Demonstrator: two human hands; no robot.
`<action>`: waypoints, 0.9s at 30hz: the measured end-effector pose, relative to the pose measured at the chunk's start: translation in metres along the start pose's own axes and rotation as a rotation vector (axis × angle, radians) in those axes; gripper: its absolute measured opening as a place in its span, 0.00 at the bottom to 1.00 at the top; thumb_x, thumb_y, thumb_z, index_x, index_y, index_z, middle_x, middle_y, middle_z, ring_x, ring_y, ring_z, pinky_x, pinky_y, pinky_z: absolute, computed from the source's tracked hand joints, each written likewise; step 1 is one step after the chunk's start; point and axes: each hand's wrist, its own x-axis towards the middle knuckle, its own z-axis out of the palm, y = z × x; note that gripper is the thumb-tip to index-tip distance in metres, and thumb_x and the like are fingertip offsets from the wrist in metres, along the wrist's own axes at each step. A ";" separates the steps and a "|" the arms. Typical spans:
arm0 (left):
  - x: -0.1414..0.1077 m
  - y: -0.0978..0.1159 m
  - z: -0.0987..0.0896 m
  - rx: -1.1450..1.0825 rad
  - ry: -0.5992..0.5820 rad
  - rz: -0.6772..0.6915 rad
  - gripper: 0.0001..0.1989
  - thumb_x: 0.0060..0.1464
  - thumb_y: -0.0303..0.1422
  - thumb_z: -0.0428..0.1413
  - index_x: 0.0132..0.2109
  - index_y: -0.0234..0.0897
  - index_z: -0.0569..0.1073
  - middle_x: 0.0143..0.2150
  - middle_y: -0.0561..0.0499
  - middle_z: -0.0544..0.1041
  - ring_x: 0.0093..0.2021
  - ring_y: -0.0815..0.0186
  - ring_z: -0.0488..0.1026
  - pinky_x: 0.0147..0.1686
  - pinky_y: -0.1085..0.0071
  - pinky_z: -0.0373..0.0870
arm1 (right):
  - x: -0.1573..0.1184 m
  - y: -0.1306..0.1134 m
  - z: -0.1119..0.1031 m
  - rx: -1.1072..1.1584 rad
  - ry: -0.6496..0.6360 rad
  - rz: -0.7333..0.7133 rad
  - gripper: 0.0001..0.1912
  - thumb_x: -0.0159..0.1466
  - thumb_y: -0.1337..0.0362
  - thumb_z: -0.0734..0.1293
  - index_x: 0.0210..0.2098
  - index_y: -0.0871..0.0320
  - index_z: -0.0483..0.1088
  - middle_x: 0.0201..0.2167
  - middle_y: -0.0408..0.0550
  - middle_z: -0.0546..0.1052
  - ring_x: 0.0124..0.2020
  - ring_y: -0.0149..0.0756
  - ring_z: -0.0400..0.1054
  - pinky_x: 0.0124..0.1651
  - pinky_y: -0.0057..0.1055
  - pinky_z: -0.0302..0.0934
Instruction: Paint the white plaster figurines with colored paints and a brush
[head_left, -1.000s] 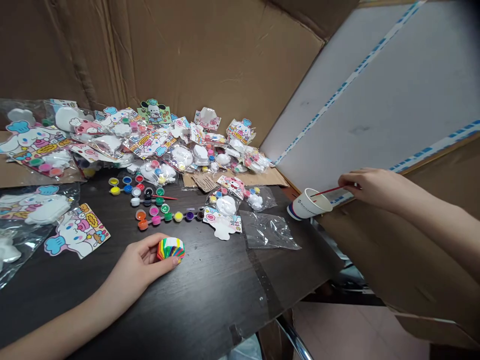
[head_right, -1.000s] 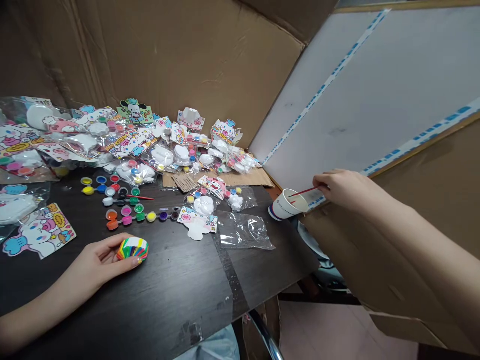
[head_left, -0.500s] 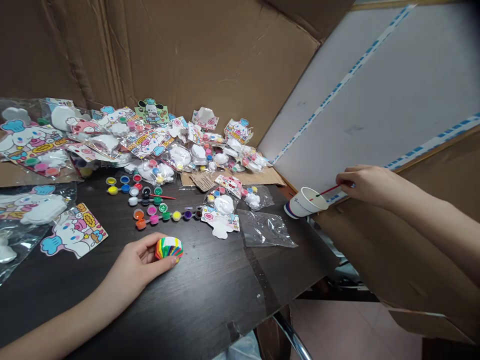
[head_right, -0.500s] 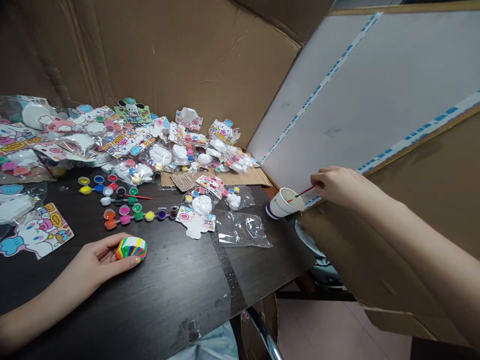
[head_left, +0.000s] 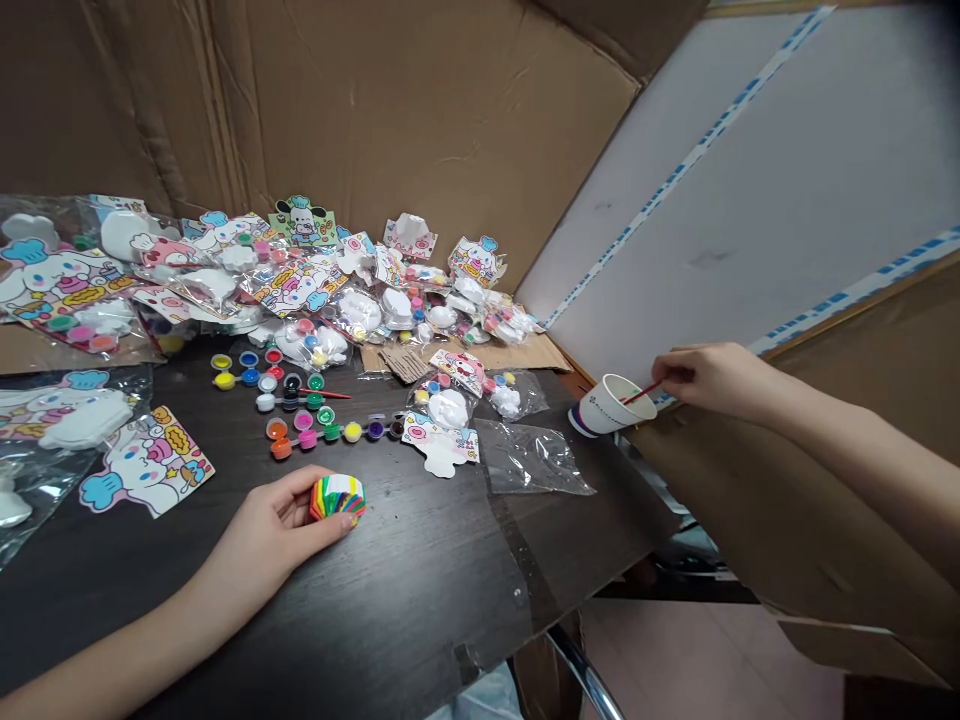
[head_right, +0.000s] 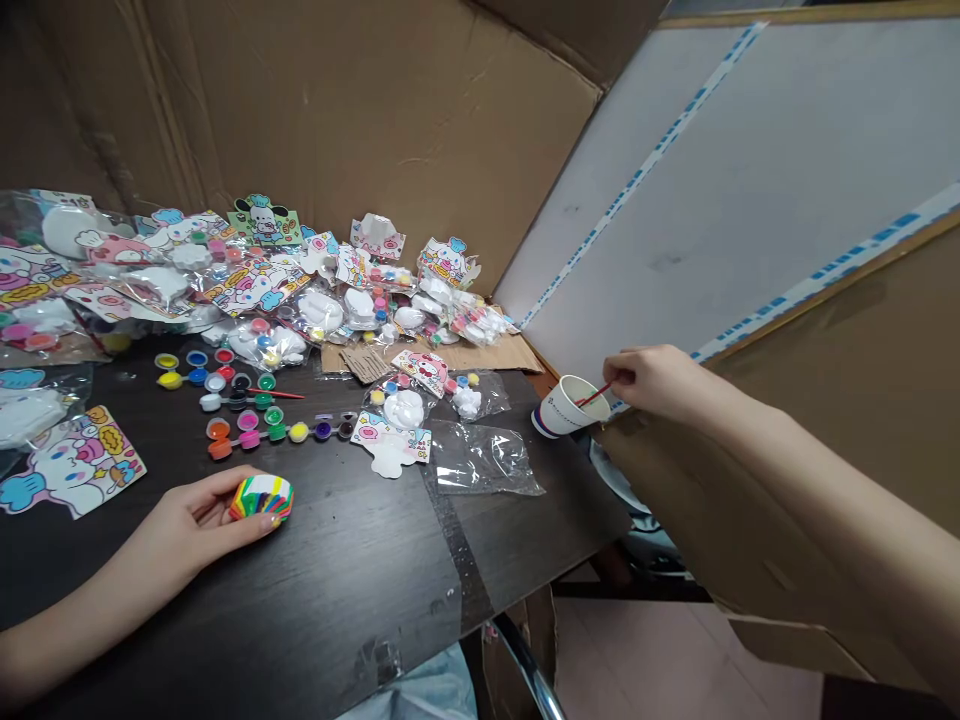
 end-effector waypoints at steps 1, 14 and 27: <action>0.000 0.000 0.000 0.000 0.001 0.001 0.13 0.36 0.37 0.64 0.32 0.38 0.77 0.31 0.52 0.80 0.36 0.59 0.77 0.38 0.70 0.75 | 0.002 -0.001 0.003 0.009 -0.018 0.001 0.08 0.53 0.69 0.59 0.24 0.55 0.68 0.23 0.44 0.74 0.25 0.33 0.66 0.30 0.28 0.57; -0.001 0.008 0.002 0.024 0.017 -0.006 0.12 0.34 0.37 0.64 0.30 0.38 0.76 0.30 0.52 0.80 0.35 0.59 0.77 0.37 0.69 0.75 | 0.009 -0.014 0.018 0.030 -0.301 0.032 0.11 0.66 0.59 0.63 0.36 0.62 0.70 0.33 0.44 0.74 0.32 0.30 0.69 0.38 0.31 0.67; -0.004 0.019 0.004 0.009 0.029 -0.057 0.13 0.30 0.37 0.64 0.28 0.38 0.75 0.28 0.52 0.79 0.33 0.59 0.76 0.36 0.69 0.74 | 0.016 -0.025 0.023 0.005 -0.343 0.039 0.11 0.66 0.59 0.63 0.39 0.61 0.70 0.37 0.46 0.74 0.36 0.32 0.70 0.40 0.33 0.68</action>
